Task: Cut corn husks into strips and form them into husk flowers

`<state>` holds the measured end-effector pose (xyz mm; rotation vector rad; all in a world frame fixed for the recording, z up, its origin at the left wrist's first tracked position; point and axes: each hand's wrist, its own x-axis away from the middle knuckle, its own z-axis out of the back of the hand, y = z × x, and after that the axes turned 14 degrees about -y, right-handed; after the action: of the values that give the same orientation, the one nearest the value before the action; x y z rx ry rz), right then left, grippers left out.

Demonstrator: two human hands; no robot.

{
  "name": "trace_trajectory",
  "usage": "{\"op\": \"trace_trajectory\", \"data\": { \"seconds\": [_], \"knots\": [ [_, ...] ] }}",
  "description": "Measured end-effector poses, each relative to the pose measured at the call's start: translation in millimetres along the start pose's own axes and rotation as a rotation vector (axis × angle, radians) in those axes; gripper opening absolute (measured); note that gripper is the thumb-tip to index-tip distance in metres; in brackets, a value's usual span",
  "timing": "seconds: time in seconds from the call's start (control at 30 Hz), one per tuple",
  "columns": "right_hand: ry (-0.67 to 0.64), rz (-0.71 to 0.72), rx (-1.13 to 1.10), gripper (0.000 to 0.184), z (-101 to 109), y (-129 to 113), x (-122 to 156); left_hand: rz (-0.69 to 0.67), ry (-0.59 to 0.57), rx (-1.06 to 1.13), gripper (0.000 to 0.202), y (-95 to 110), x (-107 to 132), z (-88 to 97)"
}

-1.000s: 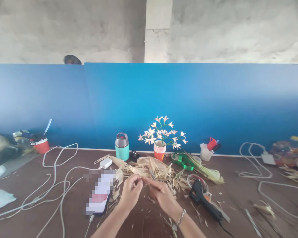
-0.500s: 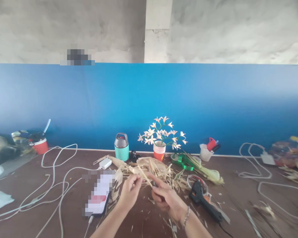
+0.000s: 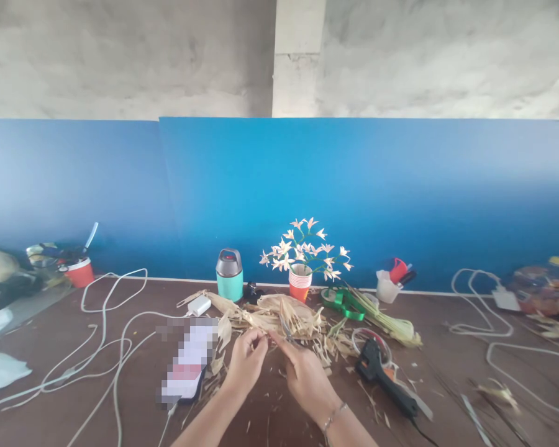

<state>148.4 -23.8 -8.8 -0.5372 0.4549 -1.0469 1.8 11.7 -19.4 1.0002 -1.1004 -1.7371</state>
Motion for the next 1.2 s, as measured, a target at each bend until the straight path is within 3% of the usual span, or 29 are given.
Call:
{"op": "trace_trajectory", "data": {
  "seconds": [0.13, 0.23, 0.3, 0.37, 0.47, 0.53, 0.6, 0.67, 0.77, 0.87, 0.97, 1.03, 1.2],
  "knots": [
    [-0.05, -0.189, 0.31, 0.079, -7, -4, -4, 0.022, 0.007, 0.057, 0.023, 1, -1, -2.0],
    [0.037, -0.319, 0.273, 0.072, -3, 3, -9, 0.056, 0.02, 0.053, 0.025, 4, 0, 0.6],
    [0.145, -0.31, 0.027, 0.06, 5, 11, -10, 0.092, 0.024, 0.066, 0.025, 7, 1, 3.9],
    [0.18, -0.244, -0.415, 0.05, 14, 16, -8, 0.101, 0.021, 0.067, 0.026, 9, 1, 6.9],
    [-0.029, -0.229, -1.051, 0.061, 20, 14, -2, 0.056, -0.006, -0.022, 0.027, 8, 1, 8.8],
    [-0.205, -0.237, -1.236, 0.071, 19, 10, 0, 0.011, -0.036, -0.085, 0.027, 5, 1, 8.4],
    [-0.262, -0.237, -1.259, 0.07, 14, 8, 0, -0.027, -0.058, -0.112, 0.025, 4, 1, 7.5],
    [-0.211, -0.193, -1.16, 0.06, 9, 6, -3, -0.036, -0.064, -0.108, 0.025, 3, 1, 6.4],
    [-0.064, -0.029, -0.776, 0.04, 2, 5, -7, -0.009, -0.057, -0.024, 0.023, 4, 0, 4.0],
    [0.016, 0.088, -0.288, 0.049, -2, 3, -8, 0.025, -0.045, 0.104, 0.022, 6, 0, 1.2],
    [-0.007, -0.122, 0.102, 0.066, 2, 6, -8, 0.083, -0.015, 0.112, 0.024, 9, 1, 2.3],
    [0.004, -0.3, 0.225, 0.067, 7, 14, -7, 0.1, -0.013, 0.032, 0.025, 10, 1, 7.2],
    [0.171, -0.22, 0.176, 0.066, 13, 32, -1, 0.081, -0.097, -0.448, 0.025, 5, 0, 26.5]
  ]
}}
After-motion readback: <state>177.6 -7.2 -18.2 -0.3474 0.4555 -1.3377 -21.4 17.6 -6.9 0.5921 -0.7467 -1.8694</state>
